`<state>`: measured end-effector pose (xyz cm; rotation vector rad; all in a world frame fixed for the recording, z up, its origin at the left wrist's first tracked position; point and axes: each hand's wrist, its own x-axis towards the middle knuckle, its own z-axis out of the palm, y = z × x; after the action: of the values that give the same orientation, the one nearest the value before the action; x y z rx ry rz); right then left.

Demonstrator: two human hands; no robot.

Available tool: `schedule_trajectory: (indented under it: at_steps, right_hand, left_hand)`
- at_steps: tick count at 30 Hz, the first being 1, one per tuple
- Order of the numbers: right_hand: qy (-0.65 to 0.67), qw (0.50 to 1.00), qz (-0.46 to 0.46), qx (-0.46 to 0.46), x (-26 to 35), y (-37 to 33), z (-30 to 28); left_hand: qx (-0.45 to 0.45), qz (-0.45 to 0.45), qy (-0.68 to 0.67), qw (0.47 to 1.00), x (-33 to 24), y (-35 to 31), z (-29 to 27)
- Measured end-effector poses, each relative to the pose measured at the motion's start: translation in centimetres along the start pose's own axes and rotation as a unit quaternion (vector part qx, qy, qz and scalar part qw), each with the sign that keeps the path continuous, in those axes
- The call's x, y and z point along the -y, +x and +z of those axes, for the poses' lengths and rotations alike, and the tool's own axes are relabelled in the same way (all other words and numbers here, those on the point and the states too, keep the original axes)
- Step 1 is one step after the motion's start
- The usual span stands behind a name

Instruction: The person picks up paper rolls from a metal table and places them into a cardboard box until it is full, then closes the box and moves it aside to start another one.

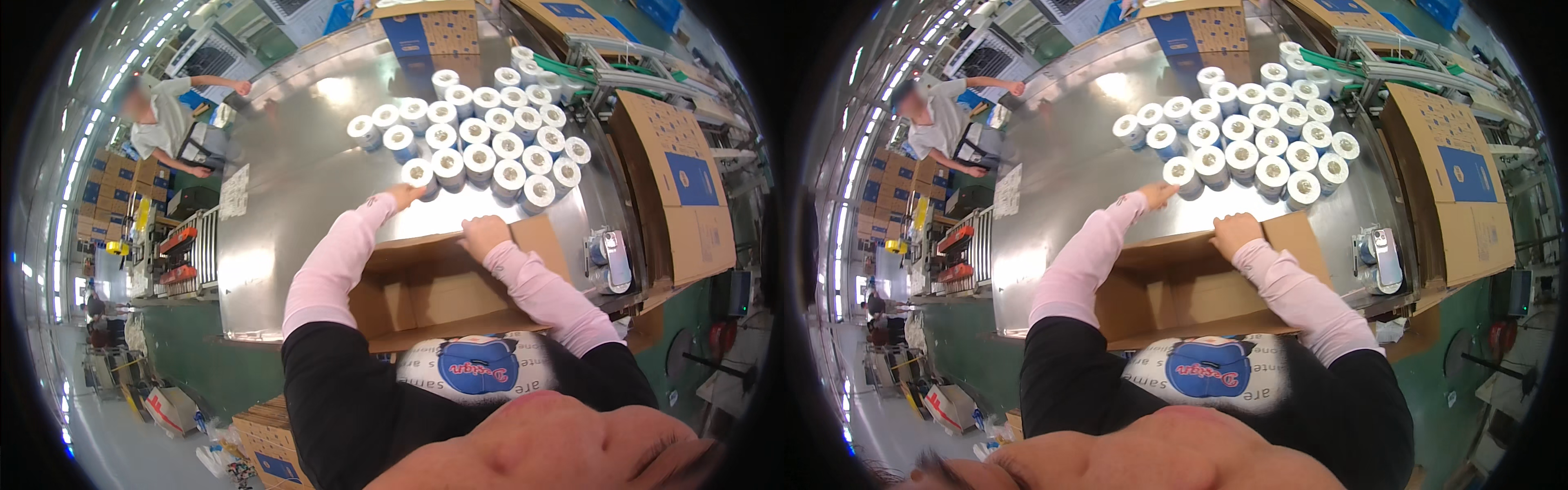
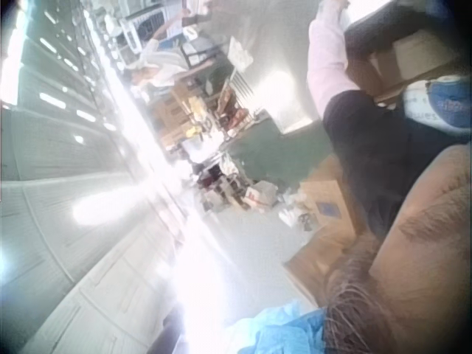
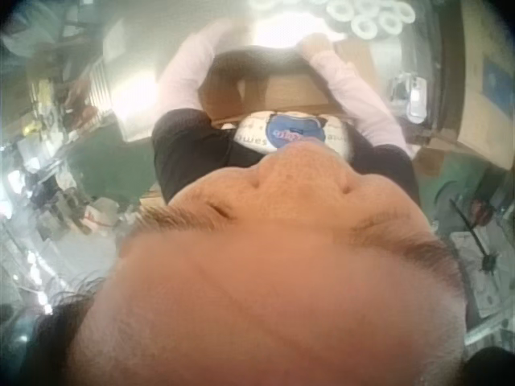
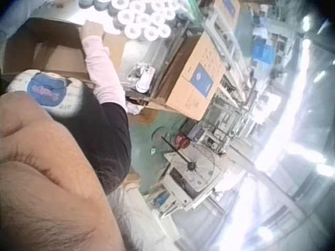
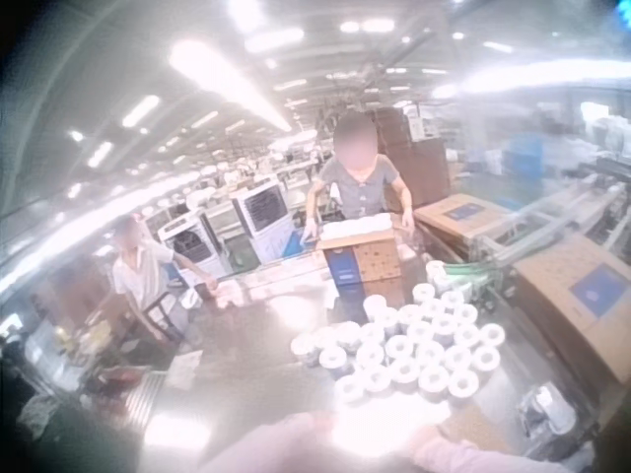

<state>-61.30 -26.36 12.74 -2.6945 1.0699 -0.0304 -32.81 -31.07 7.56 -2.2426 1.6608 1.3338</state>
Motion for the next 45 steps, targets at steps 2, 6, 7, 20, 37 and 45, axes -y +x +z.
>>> schedule_trajectory:
  at_steps: [2,6,7,20,37,45]
  right_hand:
    - [0.021,1.0,0.012,-0.011,-1.9,-0.2,0.4]
    - [0.207,0.972,-0.082,-0.079,-4.7,-0.4,-2.7]
    - [0.368,0.929,-0.023,-0.039,-7.0,0.1,-2.7]
    - [-0.022,0.99,0.1,0.101,-26.5,15.5,9.7]
    - [0.661,0.713,0.166,-0.167,-35.3,10.4,3.3]
    - [0.748,0.659,0.055,-0.051,-25.7,0.2,-3.5]
  left_hand:
    - [-0.102,0.008,-0.009,0.995,-5.3,5.3,1.4]
    - [-0.153,-0.115,-0.012,0.981,-6.9,13.3,3.8]
    - [-0.147,-0.158,0.005,0.976,-7.6,14.4,3.9]
    - [-0.126,-0.224,0.139,0.956,-9.1,18.3,3.0]
    - [0.009,0.211,-0.683,0.699,-6.2,-7.3,-5.2]
    - [-0.063,0.282,-0.141,0.947,-9.6,-19.7,0.5]
